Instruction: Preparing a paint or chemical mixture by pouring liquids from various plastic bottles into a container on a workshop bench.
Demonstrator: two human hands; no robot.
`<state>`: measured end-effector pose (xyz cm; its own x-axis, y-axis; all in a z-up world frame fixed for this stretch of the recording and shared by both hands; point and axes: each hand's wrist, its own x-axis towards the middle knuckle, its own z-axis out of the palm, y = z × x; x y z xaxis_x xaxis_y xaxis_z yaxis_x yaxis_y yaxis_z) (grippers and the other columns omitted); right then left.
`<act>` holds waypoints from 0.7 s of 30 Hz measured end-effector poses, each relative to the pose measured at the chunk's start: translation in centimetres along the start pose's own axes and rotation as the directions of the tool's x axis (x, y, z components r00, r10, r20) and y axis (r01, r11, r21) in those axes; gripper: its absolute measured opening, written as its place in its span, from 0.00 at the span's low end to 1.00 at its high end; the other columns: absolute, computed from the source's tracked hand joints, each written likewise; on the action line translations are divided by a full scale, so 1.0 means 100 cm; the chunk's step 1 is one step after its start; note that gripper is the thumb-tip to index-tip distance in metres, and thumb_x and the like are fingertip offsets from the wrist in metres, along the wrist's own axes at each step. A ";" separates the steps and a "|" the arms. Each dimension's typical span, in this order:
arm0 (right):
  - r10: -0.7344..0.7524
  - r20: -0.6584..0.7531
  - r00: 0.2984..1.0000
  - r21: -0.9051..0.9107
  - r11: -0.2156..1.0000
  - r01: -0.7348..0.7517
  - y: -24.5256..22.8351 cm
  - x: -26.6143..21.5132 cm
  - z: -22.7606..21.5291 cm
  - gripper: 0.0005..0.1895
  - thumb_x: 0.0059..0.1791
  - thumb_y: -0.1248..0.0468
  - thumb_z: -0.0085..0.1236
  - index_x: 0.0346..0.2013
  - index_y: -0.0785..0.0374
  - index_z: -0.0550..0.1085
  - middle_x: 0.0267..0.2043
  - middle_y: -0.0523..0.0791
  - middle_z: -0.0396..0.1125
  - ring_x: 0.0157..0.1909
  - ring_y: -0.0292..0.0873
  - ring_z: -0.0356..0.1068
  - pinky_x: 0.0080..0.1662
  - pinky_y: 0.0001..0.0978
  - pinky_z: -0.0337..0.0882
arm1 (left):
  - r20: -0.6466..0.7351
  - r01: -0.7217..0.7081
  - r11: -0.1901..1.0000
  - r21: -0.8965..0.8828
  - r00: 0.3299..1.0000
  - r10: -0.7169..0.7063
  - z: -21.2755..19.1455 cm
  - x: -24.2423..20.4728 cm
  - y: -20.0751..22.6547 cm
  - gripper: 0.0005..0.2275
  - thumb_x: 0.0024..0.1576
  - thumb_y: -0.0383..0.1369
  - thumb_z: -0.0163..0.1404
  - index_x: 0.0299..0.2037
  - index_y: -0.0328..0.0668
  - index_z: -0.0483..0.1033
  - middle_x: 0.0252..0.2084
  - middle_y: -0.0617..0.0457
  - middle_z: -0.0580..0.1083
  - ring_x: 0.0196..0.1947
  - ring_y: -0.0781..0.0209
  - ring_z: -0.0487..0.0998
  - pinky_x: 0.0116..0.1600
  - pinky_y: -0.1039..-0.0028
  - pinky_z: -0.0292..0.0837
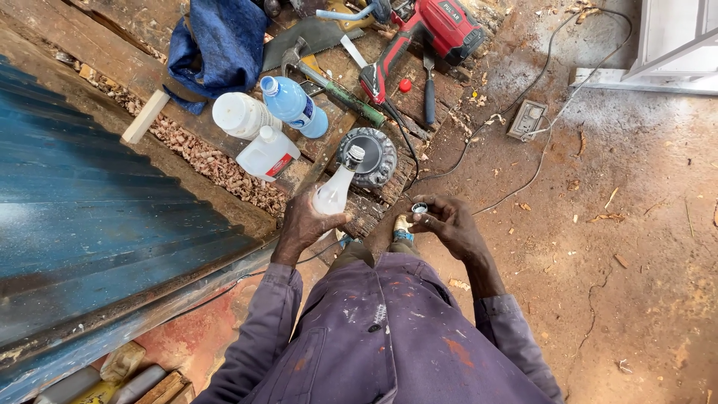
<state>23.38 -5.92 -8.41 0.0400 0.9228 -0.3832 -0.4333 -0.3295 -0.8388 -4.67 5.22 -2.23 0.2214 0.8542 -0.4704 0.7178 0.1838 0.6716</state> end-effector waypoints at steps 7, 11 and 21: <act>-0.075 -0.003 0.997 -0.189 0.979 0.073 -0.011 0.001 0.006 0.24 0.45 0.79 0.63 0.56 0.79 0.71 0.39 0.56 0.72 0.37 0.43 0.75 0.40 0.42 0.85 | -0.015 -0.045 0.999 -0.021 0.999 0.045 0.008 0.004 -0.009 0.36 0.35 0.52 0.70 0.53 0.47 0.75 0.42 0.36 0.79 0.51 0.31 0.79 0.52 0.48 0.72; -0.162 0.042 0.986 -0.306 0.937 0.167 -0.026 0.014 0.016 0.26 0.44 0.79 0.63 0.57 0.77 0.69 0.38 0.56 0.71 0.34 0.44 0.74 0.36 0.39 0.85 | -0.007 -0.070 0.996 -0.063 0.998 0.069 0.014 0.008 -0.017 0.35 0.35 0.51 0.70 0.53 0.47 0.75 0.42 0.37 0.79 0.51 0.32 0.79 0.51 0.49 0.72; -0.286 0.410 0.866 -0.697 0.513 0.500 -0.098 0.078 0.053 0.16 0.41 0.74 0.69 0.43 0.69 0.80 0.34 0.58 0.75 0.31 0.55 0.77 0.32 0.43 0.78 | -0.032 -0.180 0.972 -0.149 0.984 0.177 0.016 0.009 -0.024 0.37 0.38 0.52 0.70 0.56 0.44 0.74 0.44 0.34 0.78 0.51 0.31 0.79 0.52 0.49 0.73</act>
